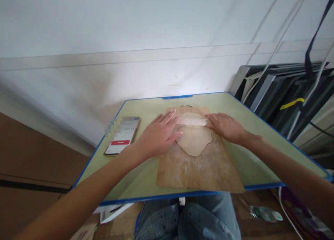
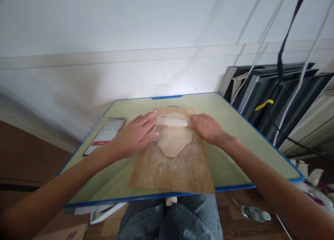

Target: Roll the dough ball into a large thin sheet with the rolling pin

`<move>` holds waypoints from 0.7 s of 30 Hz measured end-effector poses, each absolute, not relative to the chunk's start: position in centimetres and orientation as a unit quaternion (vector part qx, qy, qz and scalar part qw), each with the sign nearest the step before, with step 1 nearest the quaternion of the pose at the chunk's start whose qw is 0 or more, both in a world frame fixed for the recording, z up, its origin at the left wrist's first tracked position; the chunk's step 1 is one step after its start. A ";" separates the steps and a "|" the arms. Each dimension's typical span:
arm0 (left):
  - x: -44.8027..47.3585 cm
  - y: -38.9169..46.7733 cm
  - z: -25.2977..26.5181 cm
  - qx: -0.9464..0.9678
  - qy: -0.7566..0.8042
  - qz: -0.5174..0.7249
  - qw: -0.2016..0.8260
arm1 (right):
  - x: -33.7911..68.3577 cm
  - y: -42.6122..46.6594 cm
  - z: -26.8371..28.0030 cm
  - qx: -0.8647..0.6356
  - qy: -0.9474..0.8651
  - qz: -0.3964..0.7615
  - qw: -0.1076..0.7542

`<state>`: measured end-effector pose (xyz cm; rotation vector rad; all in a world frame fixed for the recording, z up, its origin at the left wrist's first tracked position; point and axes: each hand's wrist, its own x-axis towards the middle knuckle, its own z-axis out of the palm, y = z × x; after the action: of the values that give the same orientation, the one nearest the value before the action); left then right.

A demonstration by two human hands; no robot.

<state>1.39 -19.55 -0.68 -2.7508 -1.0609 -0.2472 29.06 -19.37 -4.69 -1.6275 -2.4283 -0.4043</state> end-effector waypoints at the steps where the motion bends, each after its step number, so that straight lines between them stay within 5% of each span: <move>1: 2.0 -18.7 -1.0 -0.919 -0.374 -0.077 0.097 | 28.9 -19.4 -4.9 -0.543 -0.821 -0.147 0.100; 9: 6.2 -13.0 -2.8 -0.882 -0.446 -0.096 0.121 | 27.7 -18.8 -4.7 -0.600 -0.784 -0.123 0.101; 21: 8.5 -7.1 -1.9 -0.855 -0.516 -0.019 -0.052 | 29.7 -10.7 -3.9 -0.664 -0.746 0.029 0.030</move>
<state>8.52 -7.11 -1.90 -2.7787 -1.6766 -0.0613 29.71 -10.74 -3.90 -2.0472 -2.3011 0.0891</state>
